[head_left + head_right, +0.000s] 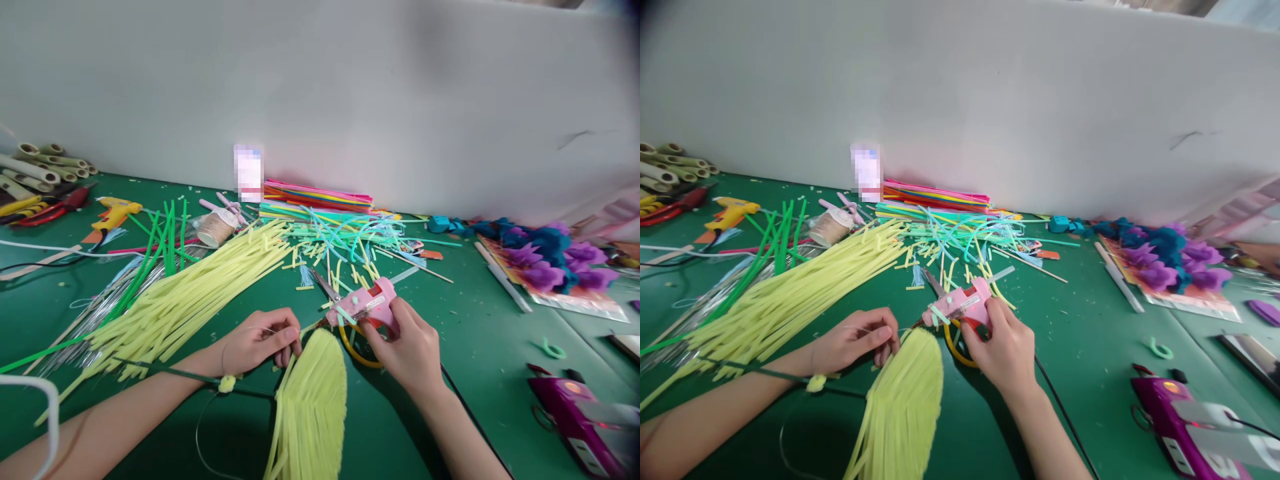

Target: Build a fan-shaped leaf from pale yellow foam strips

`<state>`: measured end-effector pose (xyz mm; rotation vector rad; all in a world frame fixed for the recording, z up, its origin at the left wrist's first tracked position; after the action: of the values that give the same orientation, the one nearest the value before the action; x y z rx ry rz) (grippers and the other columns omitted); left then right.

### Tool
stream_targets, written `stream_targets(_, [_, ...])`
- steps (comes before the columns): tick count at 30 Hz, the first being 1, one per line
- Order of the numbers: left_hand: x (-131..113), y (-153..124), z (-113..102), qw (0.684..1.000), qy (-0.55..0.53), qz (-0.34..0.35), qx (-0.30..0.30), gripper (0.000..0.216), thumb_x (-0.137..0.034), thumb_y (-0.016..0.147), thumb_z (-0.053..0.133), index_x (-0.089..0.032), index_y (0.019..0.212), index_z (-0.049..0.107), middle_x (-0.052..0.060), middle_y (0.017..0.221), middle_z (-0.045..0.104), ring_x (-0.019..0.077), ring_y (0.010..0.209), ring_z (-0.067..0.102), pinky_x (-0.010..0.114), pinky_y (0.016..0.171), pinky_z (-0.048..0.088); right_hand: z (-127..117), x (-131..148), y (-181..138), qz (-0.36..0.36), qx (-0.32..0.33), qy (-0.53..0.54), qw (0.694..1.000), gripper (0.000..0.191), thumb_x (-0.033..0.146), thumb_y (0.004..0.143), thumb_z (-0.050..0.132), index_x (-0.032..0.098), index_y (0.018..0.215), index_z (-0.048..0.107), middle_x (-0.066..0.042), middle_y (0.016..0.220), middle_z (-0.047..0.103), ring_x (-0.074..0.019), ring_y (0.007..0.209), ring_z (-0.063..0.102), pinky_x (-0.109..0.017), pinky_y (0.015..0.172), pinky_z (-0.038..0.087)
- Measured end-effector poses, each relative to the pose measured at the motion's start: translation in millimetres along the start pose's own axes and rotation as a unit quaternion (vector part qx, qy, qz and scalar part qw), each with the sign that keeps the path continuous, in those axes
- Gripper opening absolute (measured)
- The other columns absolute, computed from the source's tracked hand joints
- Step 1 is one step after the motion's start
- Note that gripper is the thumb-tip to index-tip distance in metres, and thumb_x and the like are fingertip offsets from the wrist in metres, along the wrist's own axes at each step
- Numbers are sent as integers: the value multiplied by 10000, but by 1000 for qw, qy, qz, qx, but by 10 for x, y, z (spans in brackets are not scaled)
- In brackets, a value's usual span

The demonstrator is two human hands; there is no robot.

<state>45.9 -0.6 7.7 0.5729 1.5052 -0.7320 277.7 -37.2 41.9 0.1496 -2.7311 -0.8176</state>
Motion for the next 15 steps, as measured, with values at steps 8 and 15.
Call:
stream_targets(8, [-3,7,-14,1000,-1,2,0,303,-425,949,494,-138,889,570,54,819,665,107,611,597,244,596,490,-16,-28,-6,-18,-22,5,1000,281,312,817,584,239,676,353,51,600,428,-112,482,397,-230,463,304])
stream_targets(15, [14,1,-15,1000,0,2,-1,299,-420,954,488,-139,894,573,52,824,667,104,611,597,242,596,487,-4,-49,-12,-38,-31,9,999,300,307,822,592,236,678,338,53,611,421,-109,484,392,-223,465,311])
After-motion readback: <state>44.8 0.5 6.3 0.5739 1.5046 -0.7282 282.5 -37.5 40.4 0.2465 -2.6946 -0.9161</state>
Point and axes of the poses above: each hand's wrist, its own y-axis towards the middle knuckle, its own z-axis out of the palm, x = y × z, the point moved 5 cm from there along y, towards the middle knuckle
